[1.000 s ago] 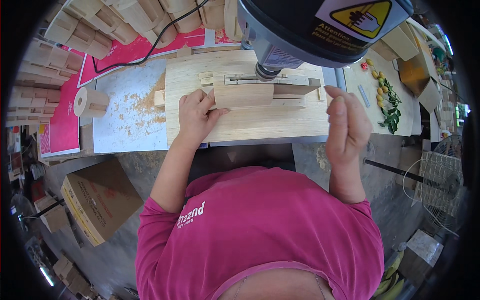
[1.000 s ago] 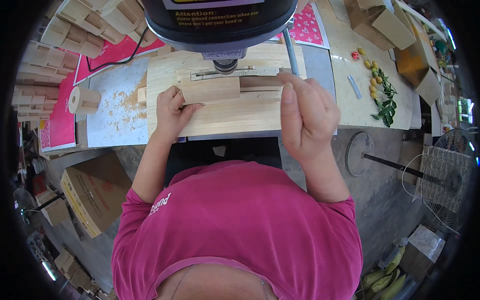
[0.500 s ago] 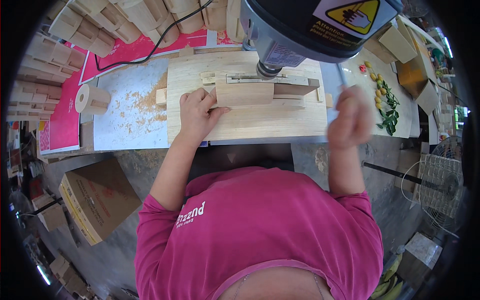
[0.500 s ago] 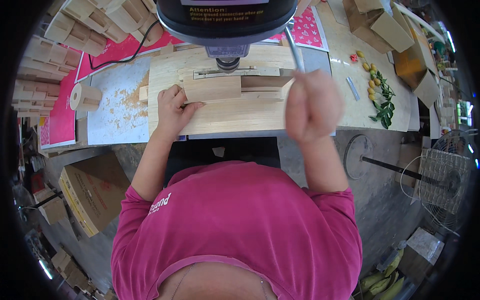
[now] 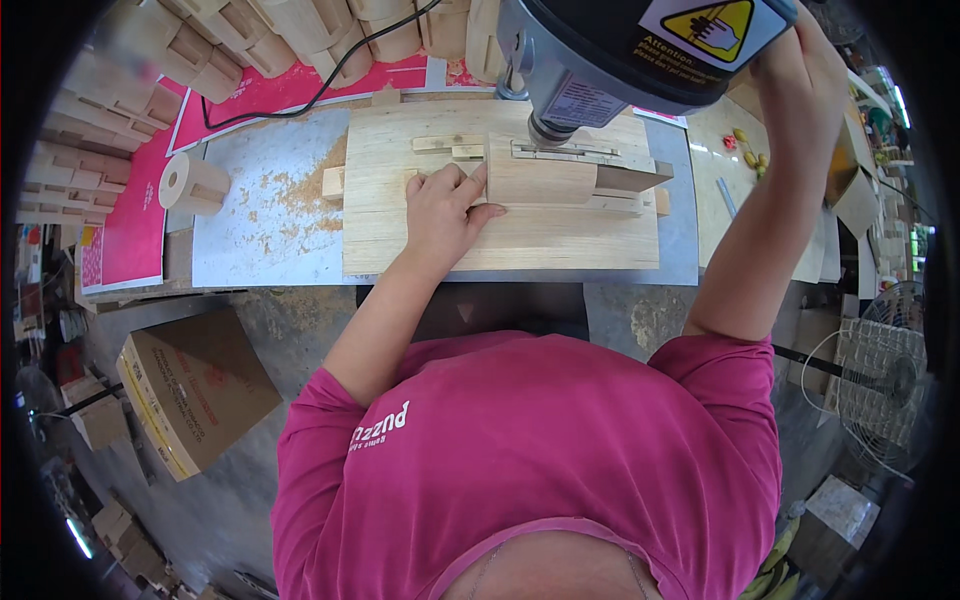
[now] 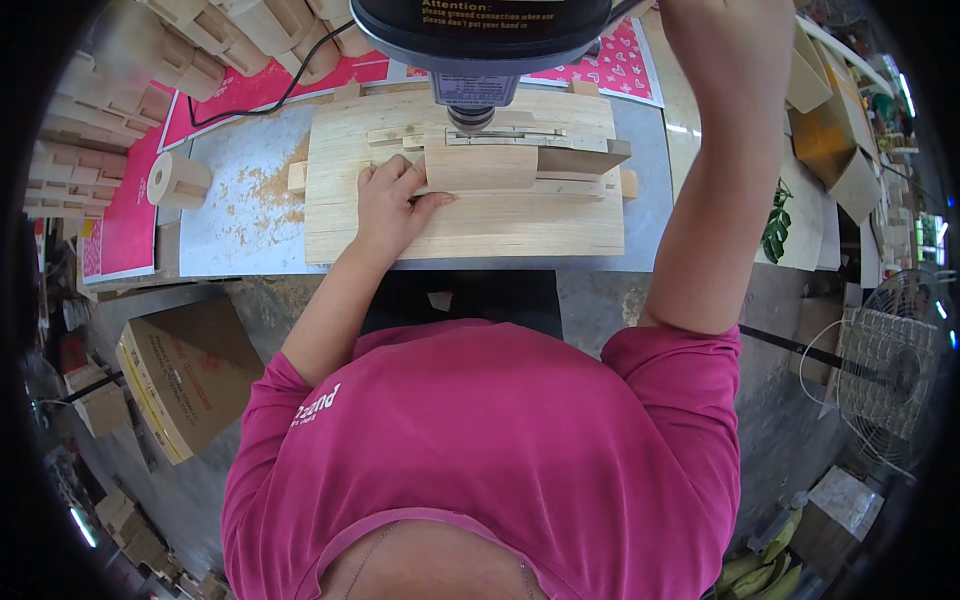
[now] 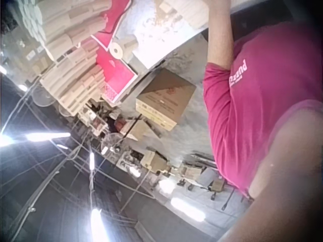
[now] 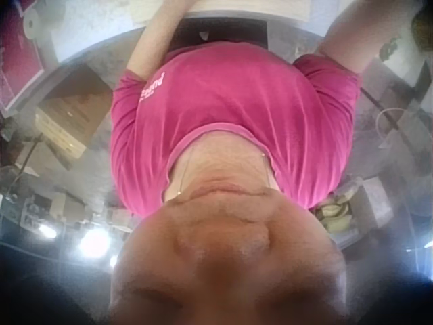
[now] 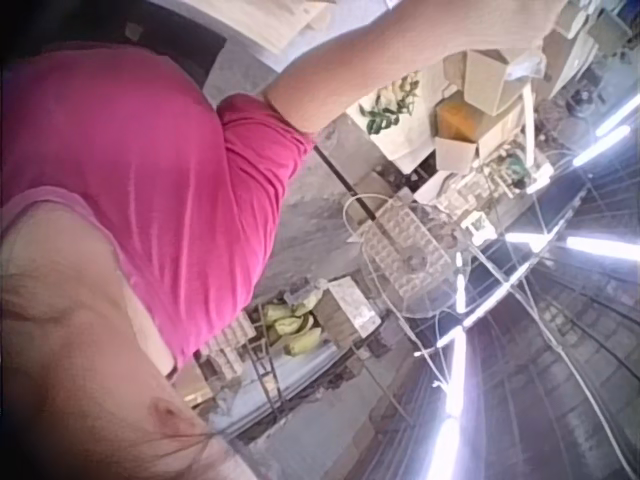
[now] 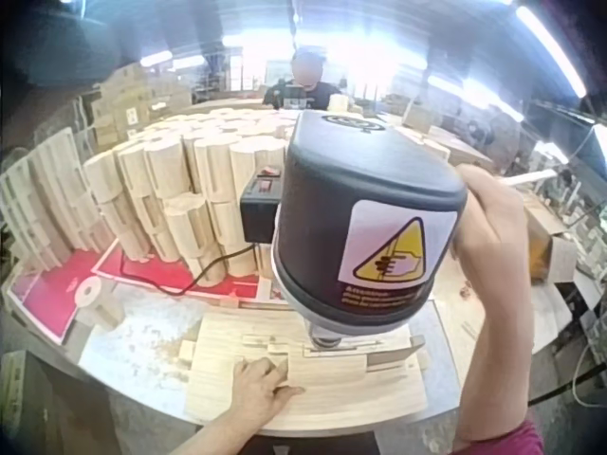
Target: Drilling holes into cylindrical wood blocks using a drill press workstation.
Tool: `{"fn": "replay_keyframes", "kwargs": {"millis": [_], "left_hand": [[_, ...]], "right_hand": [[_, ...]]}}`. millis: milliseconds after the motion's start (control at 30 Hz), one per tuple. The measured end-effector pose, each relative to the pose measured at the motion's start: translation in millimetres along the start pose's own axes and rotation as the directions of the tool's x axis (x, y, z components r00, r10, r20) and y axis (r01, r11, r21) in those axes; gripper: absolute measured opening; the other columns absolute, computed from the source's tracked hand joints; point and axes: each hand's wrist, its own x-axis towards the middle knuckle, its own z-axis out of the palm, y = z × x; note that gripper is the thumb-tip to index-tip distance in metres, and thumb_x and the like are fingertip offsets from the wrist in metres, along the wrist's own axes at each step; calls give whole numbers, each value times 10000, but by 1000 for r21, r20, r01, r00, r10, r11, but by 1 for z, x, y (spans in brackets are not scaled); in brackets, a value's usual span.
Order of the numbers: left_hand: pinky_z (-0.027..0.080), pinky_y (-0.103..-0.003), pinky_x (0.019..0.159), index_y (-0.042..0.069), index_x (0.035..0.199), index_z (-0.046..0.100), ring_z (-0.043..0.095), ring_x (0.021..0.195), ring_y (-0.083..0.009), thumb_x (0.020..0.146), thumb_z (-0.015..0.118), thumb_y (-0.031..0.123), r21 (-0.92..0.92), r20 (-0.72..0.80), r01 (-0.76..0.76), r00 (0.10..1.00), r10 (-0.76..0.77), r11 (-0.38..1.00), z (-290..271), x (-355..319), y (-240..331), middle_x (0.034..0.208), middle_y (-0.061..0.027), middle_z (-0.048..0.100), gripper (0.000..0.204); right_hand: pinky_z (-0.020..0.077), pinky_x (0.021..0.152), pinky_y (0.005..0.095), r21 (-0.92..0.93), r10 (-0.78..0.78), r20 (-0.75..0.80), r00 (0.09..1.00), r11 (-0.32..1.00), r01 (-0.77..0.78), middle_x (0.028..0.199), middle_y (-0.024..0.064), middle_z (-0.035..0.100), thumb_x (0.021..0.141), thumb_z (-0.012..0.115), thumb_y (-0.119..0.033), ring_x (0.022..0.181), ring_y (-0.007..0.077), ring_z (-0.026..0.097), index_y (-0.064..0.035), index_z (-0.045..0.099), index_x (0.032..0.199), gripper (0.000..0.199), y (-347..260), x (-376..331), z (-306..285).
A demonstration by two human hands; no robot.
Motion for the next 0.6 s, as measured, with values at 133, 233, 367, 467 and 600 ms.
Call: {"fn": "replay_keyframes", "kwargs": {"millis": [133, 233, 367, 467, 600], "left_hand": [[302, -351, 694, 128, 1081, 626, 493, 702, -188, 625, 735, 329, -6, 3, -5, 1000, 5, 1000, 1, 0, 0, 710, -15, 473, 511], [302, -341, 683, 113, 1053, 631, 483, 678, -177, 628, 737, 319, 16, -23, -7, 1000, 7, 1000, -4, -3, -1, 682, -8, 466, 484], [295, -345, 692, 136, 1096, 620, 487, 692, -182, 621, 738, 322, 20, 8, 3, 1000, -3, 1000, 0, -2, -1, 694, -9, 460, 524], [294, -345, 690, 140, 1103, 618, 486, 690, -182, 622, 738, 321, 1, 6, -3, 1000, 3, 1000, 2, 2, 0, 680, -5, 452, 527], [301, -348, 692, 132, 1090, 623, 492, 693, -185, 617, 741, 324, -9, -1, -41, 999, 41, 999, 4, 6, 1, 685, -5, 471, 524]], "right_hand": [[295, 472, 204, 565, -67, -175, 982, 810, 156, 551, -2, 460, 875, 550, -131, 512, 51, 409, 26, 632, 785, 199, -3, -65, -18], [316, 472, 218, 630, -33, -65, 997, 774, 67, 567, 37, 493, 857, 546, -63, 513, 78, 445, 35, 624, 794, 140, -11, -111, -10], [351, 485, 250, 678, -48, -123, 991, 726, 119, 604, 76, 530, 833, 535, -18, 501, 146, 478, 43, 623, 843, 108, -2, -144, 25], [391, 539, 291, 664, -103, -215, 971, 714, 223, 660, 94, 557, 804, 545, 2, 545, 203, 505, 34, 615, 882, 110, 11, -156, 61], [407, 612, 354, 616, -149, -372, 916, 699, 364, 761, 127, 586, 756, 571, 8, 656, 262, 534, 13, 608, 916, 165, 19, -157, 92]]}}
